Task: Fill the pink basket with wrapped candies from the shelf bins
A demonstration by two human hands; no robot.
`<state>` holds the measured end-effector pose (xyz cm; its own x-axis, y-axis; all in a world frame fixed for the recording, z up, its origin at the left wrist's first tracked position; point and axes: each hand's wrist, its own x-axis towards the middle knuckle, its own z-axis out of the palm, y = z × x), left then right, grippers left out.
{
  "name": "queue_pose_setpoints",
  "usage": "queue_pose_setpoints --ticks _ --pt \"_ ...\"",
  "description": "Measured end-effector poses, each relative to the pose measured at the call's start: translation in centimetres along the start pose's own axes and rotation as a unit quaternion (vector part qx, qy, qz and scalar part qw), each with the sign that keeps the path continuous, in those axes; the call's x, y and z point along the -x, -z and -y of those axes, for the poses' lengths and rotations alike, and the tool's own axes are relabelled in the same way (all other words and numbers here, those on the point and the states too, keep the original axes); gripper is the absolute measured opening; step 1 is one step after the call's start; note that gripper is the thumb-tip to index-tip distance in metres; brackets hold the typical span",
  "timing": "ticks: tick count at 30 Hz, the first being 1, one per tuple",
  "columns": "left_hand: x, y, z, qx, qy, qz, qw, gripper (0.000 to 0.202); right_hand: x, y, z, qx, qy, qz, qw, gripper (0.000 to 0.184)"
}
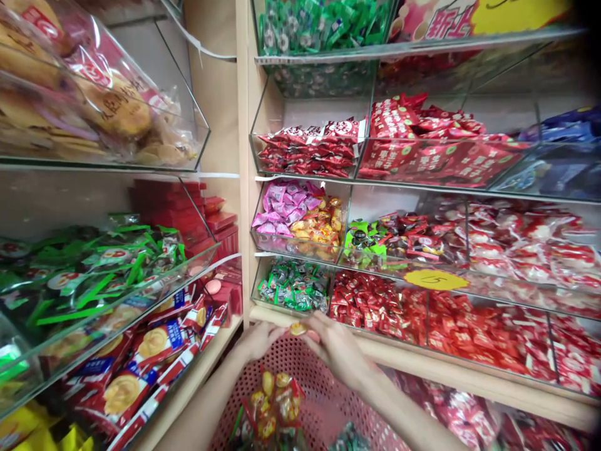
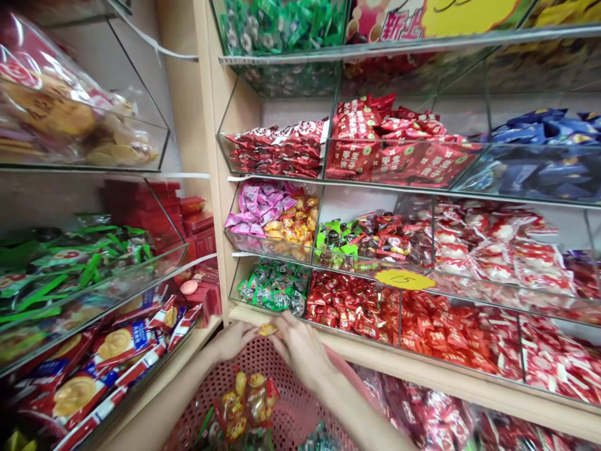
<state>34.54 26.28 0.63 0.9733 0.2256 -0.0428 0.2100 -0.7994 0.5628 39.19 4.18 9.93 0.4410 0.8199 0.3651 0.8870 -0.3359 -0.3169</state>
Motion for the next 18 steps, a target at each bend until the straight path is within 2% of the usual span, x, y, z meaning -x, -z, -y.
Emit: queue_pose_setpoints --ticks 2,5,8,15,18 --pt "0.0 -0.1 0.0 -0.005 -0.004 -0.004 1.000 0.058 1.0 -3.5 -1.3 -0.031 -0.033 0.037 0.998 0.017" --pt "0.1 -0.1 -0.2 -0.013 -0.010 -0.008 1.000 0.058 1.8 -6.8 -2.9 -0.057 -0.074 0.066 0.993 0.017" --pt "0.3 0.1 -0.7 -0.019 -0.014 -0.007 1.000 0.057 2.2 -8.2 -3.6 -0.080 -0.099 0.072 0.989 0.018" --pt "0.6 0.5 -1.8 -0.025 -0.012 -0.011 1.000 0.052 2.7 -10.9 -3.5 -0.120 -0.141 0.057 0.981 0.014" --pt "0.5 0.4 -1.7 -0.028 -0.011 -0.018 0.999 0.051 3.4 -12.4 -4.2 -0.132 -0.167 0.057 0.975 0.029"
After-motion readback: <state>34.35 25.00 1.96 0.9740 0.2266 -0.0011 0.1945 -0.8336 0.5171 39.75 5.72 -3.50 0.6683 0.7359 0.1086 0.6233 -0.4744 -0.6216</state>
